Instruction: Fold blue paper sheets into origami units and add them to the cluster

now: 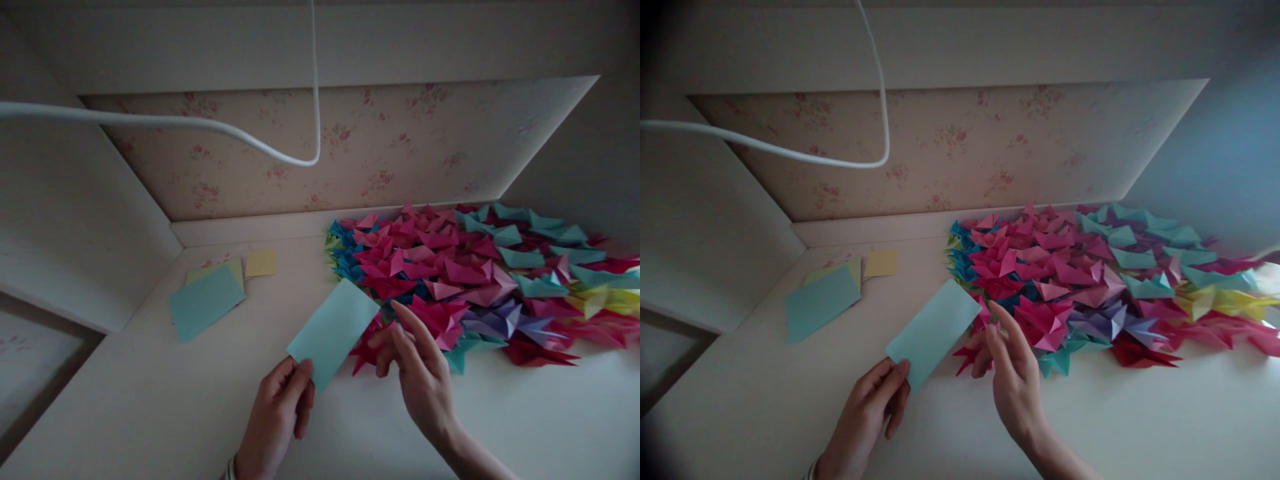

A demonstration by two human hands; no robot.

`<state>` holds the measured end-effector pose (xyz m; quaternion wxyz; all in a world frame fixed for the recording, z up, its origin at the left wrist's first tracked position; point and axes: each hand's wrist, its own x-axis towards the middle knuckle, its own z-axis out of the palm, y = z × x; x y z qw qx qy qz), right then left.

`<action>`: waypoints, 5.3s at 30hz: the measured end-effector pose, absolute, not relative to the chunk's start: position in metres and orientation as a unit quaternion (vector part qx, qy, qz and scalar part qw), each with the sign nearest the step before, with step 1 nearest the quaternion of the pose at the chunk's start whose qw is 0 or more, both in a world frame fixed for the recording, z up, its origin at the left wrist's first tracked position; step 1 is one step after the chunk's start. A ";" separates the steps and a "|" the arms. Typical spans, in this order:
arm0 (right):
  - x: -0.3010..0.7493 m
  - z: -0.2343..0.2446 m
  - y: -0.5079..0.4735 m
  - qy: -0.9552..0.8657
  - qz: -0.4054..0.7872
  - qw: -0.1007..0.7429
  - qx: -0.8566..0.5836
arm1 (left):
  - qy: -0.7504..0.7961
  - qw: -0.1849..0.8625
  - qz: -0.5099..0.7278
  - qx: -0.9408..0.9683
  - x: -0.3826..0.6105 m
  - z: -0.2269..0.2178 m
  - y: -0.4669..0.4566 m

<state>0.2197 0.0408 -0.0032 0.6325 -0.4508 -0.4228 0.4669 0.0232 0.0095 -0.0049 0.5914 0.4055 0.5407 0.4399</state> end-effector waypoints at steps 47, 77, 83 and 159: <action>0.194 -0.017 0.023 -0.441 0.553 0.520 -0.479 | 0.580 0.477 0.465 0.469 0.016 0.009 0.005; 0.196 -0.015 0.030 -0.460 0.503 0.502 -0.532 | 0.519 0.584 0.443 0.440 0.019 0.006 0.009; 0.190 -0.017 0.026 -0.427 0.555 0.527 -0.482 | 0.526 0.605 0.433 0.413 0.025 0.005 0.007; 0.197 -0.020 0.032 -0.396 0.586 0.505 -0.495 | 0.539 0.575 0.351 0.505 0.033 -0.006 0.001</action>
